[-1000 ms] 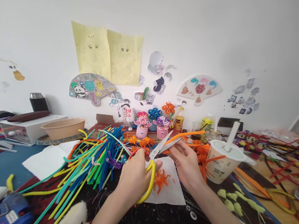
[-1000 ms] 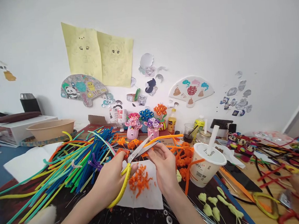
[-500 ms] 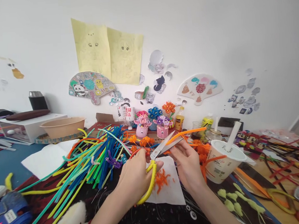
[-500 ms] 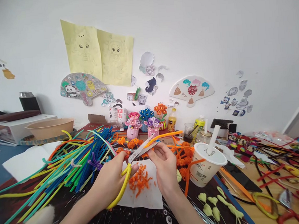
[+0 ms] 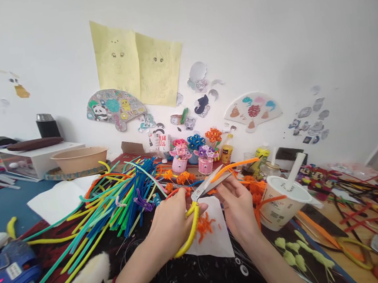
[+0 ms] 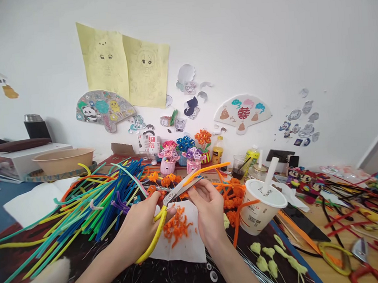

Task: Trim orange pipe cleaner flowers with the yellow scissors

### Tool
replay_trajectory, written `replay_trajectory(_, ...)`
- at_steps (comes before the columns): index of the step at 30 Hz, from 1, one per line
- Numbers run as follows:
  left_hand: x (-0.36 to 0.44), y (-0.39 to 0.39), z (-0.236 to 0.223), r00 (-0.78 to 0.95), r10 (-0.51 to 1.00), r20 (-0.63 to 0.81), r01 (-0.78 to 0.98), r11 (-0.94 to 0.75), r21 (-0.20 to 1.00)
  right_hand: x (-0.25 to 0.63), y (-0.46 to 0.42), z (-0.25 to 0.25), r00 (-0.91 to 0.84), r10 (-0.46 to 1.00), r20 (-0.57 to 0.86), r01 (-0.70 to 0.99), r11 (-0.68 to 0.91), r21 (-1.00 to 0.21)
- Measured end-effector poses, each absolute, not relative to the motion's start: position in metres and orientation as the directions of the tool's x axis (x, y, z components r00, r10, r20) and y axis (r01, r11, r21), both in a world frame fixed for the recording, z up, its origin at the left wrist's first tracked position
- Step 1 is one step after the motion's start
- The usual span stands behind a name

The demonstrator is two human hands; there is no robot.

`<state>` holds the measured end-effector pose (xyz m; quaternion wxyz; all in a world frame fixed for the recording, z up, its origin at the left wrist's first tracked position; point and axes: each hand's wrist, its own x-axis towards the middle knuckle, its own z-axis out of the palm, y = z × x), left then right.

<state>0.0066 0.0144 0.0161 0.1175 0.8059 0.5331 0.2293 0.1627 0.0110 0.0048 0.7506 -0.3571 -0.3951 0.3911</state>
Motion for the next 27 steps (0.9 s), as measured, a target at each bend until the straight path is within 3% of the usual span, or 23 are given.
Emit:
replay_trajectory(7,0.0077,0.0117,0.0161,0.347,0.915,0.206,0.761,-0.403,0.508,0.1621,0.0109,0.0046,0.376,0.873,0.31,-0.311,0.434,-0.846)
replay_trajectory(15,0.0082,0.0074,0.0197,0.353,0.92,0.169,0.79,-0.39,0.474,0.1614,0.0106,0.0055,0.377,0.873,0.309,-0.329,0.438,-0.837)
replay_trajectory(27,0.0084,0.0058,0.0174,0.342,0.91,0.233,0.781,-0.413,0.469,0.1628,0.012,0.0031,0.382,0.876,0.294,-0.335,0.428,-0.839)
